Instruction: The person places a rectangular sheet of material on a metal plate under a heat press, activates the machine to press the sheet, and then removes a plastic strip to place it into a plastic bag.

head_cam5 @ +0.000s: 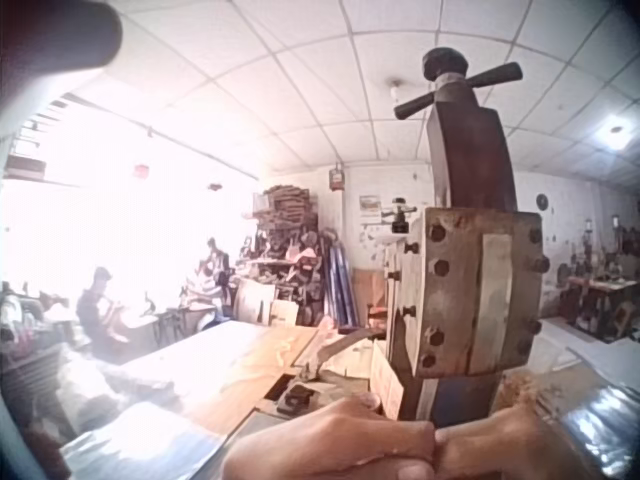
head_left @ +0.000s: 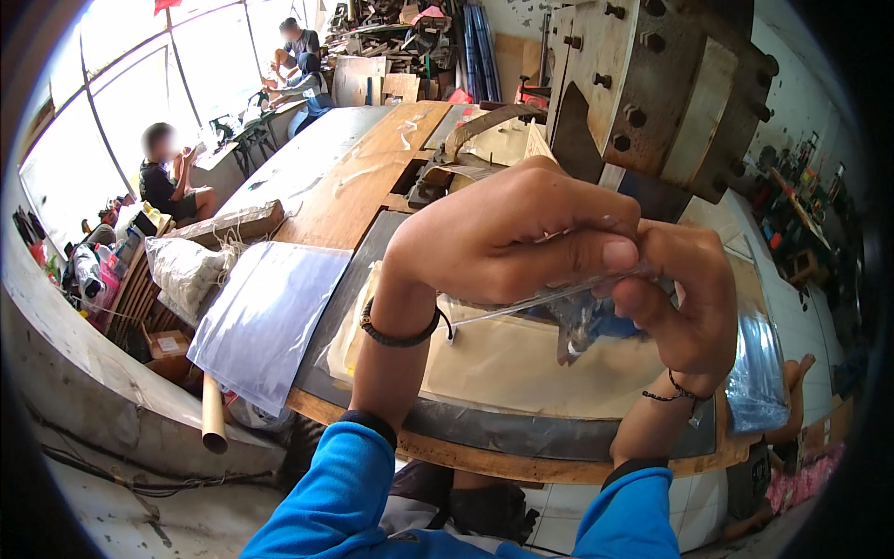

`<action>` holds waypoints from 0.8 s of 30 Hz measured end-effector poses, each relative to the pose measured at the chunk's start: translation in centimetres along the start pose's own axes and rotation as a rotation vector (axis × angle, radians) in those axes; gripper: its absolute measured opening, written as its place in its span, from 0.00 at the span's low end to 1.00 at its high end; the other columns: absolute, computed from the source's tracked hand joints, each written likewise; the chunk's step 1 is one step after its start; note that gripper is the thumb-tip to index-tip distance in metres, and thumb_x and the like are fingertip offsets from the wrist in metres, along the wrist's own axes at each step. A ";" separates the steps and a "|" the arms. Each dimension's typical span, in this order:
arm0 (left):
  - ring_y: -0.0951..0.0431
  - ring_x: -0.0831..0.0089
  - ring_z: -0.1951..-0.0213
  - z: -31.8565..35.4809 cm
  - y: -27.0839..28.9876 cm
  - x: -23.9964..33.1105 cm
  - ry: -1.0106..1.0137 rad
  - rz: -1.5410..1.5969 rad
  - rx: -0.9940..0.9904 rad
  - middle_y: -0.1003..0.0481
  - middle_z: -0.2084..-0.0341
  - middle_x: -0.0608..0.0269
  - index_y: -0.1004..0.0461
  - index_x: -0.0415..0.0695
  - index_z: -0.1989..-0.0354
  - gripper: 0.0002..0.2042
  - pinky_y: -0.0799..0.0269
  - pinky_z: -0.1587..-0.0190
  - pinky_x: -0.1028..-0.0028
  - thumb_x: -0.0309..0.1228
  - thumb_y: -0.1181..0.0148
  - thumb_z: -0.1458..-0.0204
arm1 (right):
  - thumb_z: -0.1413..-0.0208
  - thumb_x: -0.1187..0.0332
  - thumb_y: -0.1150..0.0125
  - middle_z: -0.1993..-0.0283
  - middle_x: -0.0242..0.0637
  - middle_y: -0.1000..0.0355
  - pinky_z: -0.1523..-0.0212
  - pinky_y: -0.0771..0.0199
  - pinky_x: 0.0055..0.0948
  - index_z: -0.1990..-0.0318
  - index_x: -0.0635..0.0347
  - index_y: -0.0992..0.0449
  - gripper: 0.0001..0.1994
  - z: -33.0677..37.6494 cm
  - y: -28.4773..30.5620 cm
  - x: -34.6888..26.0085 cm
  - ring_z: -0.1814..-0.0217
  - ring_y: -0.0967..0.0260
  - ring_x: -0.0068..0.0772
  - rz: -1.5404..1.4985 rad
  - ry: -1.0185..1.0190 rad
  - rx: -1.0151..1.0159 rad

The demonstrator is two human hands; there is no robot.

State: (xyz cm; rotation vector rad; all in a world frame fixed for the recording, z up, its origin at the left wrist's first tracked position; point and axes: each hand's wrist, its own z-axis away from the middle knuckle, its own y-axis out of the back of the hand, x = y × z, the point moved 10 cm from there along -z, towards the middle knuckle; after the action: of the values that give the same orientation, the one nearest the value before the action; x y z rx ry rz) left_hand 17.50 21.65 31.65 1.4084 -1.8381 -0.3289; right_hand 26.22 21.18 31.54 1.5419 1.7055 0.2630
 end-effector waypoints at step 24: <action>0.35 0.76 0.78 0.2 -0.2 -1.3 0.155 0.085 0.027 0.34 0.82 0.66 0.30 0.38 0.76 0.16 0.44 0.75 0.71 0.34 0.45 0.37 | 0.41 0.71 0.33 0.78 0.41 0.28 0.74 0.30 0.28 0.70 0.66 0.26 0.10 0.2 -0.5 0.1 0.77 0.26 0.33 -0.039 0.025 -0.030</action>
State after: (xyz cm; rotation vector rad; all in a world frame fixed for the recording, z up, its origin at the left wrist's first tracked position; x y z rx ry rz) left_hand 17.60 22.72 30.81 1.3312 -1.7751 -0.1486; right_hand 25.99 21.11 31.07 1.4879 1.7412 0.2882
